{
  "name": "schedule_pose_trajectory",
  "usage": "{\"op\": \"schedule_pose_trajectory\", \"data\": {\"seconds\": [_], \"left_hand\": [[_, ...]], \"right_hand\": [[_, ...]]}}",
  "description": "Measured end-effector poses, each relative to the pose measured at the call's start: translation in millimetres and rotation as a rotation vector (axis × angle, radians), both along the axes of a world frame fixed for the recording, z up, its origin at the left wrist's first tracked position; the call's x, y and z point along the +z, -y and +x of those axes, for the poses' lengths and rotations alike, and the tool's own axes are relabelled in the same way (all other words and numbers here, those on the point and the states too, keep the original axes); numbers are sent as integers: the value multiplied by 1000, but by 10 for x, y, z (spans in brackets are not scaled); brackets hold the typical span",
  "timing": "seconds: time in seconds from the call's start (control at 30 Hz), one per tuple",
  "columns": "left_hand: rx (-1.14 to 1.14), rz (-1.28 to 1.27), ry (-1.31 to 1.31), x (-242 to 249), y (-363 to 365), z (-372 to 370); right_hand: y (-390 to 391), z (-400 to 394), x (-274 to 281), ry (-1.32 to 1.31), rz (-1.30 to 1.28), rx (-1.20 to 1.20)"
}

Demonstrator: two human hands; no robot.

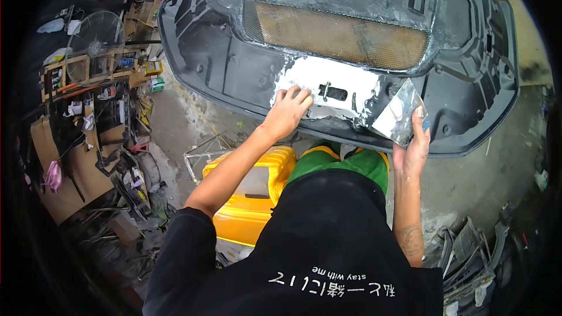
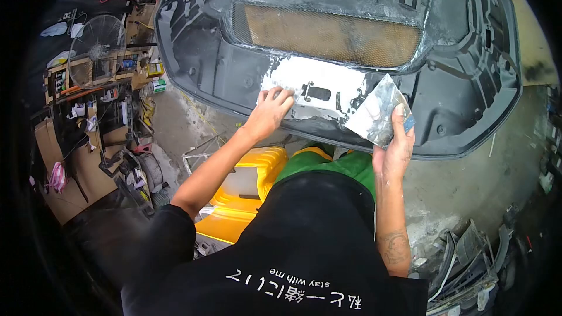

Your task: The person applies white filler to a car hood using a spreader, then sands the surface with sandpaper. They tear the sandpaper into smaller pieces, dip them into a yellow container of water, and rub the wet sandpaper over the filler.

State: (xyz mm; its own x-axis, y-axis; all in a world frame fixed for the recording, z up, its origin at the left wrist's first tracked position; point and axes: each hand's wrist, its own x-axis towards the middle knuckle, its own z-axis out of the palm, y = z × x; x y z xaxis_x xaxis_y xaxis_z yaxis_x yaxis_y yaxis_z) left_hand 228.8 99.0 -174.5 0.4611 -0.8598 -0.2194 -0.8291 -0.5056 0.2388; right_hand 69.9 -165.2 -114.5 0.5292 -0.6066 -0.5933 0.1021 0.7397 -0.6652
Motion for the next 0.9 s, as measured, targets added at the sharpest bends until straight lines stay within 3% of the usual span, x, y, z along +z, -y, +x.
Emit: {"op": "schedule_pose_trajectory", "data": {"seconds": [0.1, 0.2, 0.47, 0.9], "left_hand": [[-96, 39, -46, 228, -166, 122], [66, 8, -64, 302, -171, 290], [225, -147, 44, -49, 344, 407], [-13, -129, -23, 47, 72, 157]], "right_hand": [[55, -22, 27, -5, -1, -25], [50, -58, 5, 2, -16, -42], [17, -99, 49, -13, -15, -24], [18, -131, 59, 16, -14, -45]]}}
